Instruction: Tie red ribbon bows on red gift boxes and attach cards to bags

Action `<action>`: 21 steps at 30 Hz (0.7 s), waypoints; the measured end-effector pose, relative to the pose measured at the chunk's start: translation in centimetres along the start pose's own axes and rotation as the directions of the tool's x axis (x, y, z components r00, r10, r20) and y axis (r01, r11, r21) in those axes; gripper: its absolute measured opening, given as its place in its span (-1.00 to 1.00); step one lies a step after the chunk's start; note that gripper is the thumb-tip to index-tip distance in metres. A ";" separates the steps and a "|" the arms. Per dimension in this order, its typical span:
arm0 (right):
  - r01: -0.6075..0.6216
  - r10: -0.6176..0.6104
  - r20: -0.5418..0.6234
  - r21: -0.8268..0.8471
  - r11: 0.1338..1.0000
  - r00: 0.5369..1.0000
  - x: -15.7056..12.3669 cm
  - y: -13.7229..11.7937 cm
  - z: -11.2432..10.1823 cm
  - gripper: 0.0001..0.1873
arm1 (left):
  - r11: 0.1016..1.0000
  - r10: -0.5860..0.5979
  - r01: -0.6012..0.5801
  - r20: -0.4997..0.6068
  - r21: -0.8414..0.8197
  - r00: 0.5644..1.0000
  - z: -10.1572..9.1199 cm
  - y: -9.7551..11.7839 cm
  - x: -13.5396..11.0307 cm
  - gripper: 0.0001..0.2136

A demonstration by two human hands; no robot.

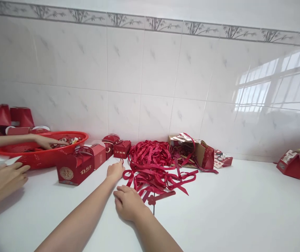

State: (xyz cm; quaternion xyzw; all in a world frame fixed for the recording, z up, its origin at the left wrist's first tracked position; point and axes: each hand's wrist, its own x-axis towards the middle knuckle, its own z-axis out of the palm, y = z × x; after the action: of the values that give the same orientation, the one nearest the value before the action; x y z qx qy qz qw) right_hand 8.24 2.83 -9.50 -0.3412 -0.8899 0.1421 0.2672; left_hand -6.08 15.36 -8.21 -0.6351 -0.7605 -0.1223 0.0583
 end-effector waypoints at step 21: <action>-0.374 0.320 -0.220 -0.281 0.884 0.922 -8.6 -5.2 -0.5 -0.64 | 0.999 0.044 -0.044 0.009 -0.030 0.999 -4.5 -2.1 -14.6 -0.68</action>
State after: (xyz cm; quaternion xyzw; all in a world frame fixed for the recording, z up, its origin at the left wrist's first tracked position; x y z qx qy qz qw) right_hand 11.13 -6.77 -10.09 -0.5446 -0.7998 0.0136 0.2523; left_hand -5.71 -0.09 -7.65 -0.6531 -0.7446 -0.1293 0.0481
